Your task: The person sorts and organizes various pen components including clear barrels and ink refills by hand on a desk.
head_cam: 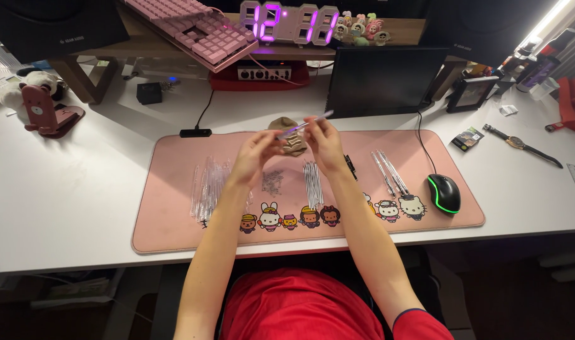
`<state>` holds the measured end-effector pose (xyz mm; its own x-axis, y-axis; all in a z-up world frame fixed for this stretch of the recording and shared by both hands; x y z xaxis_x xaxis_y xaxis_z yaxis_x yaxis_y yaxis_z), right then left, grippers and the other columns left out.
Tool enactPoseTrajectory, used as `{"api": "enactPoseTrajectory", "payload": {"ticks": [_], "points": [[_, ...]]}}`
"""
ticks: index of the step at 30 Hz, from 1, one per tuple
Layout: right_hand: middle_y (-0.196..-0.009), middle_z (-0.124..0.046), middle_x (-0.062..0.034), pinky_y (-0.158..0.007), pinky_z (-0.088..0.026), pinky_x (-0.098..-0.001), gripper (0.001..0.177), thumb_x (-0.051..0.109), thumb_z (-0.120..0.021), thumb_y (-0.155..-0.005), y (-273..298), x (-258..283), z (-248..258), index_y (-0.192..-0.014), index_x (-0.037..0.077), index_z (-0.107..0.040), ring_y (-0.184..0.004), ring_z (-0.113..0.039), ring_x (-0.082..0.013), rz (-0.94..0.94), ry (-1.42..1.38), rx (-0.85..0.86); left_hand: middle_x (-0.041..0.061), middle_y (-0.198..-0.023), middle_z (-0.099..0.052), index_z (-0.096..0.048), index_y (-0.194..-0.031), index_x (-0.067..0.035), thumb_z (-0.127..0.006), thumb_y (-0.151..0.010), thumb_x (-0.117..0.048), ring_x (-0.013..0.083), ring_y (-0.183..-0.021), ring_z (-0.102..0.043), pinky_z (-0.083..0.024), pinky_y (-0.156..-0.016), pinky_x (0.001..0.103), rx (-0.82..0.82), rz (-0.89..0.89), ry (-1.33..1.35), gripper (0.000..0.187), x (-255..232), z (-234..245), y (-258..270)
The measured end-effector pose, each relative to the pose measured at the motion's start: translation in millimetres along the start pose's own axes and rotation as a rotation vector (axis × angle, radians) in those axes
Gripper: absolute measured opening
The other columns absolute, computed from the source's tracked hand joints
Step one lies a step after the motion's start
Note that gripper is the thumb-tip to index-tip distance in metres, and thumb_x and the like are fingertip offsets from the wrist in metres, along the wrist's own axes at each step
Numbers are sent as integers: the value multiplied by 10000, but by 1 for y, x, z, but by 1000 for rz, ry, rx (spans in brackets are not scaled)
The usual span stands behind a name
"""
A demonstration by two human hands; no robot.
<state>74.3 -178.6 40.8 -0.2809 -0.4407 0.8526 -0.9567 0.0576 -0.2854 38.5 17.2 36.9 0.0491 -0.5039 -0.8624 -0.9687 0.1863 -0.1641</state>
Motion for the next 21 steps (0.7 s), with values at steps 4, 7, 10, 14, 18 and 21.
{"api": "enactPoseTrajectory", "payload": {"ticks": [4, 7, 10, 14, 18, 21], "points": [[-918, -644, 23, -846, -580, -201, 176, 252, -692, -1087, 6, 20, 0, -1118, 81, -719, -871, -656, -50, 33, 122, 8, 141, -1069, -769, -735, -1299, -45, -654, -1081, -170, 264, -922, -815, -614, -1005, 389, 203, 14, -2, 265, -26, -38, 25], [-875, -628, -41, -794, -592, -250, 209, 257, -593, -1140, 16, 58, 18, -1088, 71, -670, -829, -658, -118, 96, 248, -9, 180, -1149, -754, -637, -1451, -14, -655, -1060, -179, 259, -999, -800, -587, -1050, 383, 385, 40, -81, 425, -44, -59, 42], [-920, -679, -54, -831, -575, -307, 265, 325, -611, -1142, 38, 108, 44, -1134, 102, -755, -877, -649, -137, 146, 665, -26, 212, -1220, -755, -594, -1497, -25, -658, -1048, -196, 234, -1026, -781, -571, -1052, 379, 447, 38, -154, 485, -44, -56, 43], [-952, -790, -91, -834, -612, -413, 218, 356, -751, -1034, 57, 134, 95, -1119, 165, -813, -929, -770, -278, 116, 1351, -42, 202, -1140, -754, -622, -1452, -16, -673, -1040, -207, 217, -959, -776, -587, -1014, 374, 398, 8, -165, 457, -38, -46, 34], [-912, -793, -130, -815, -632, -477, 320, 441, -725, -1004, 68, 106, 152, -1107, 158, -833, -920, -780, -349, 72, 1859, -38, 185, -1071, -749, -635, -1425, -7, -689, -1039, -230, 186, -889, -758, -598, -975, 350, 384, -44, -110, 449, -39, -38, 31], [-908, -785, -46, -817, -644, -420, 303, 470, -743, -968, 68, 91, 170, -1136, 228, -812, -935, -782, -276, 74, 1936, -31, 165, -1033, -752, -657, -1409, 1, -688, -1041, -234, 164, -858, -739, -602, -943, 329, 403, -48, -85, 438, -39, -41, 32]]}}
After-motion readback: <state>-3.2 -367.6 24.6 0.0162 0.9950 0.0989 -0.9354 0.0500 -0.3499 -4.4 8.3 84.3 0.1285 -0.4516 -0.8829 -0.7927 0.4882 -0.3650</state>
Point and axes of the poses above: each hand's wrist, its own y-axis away from the middle knuckle, its own z-axis out of the back of the hand, x = y × z, the point moved 5 cm from there along -y, towards the middle knuckle
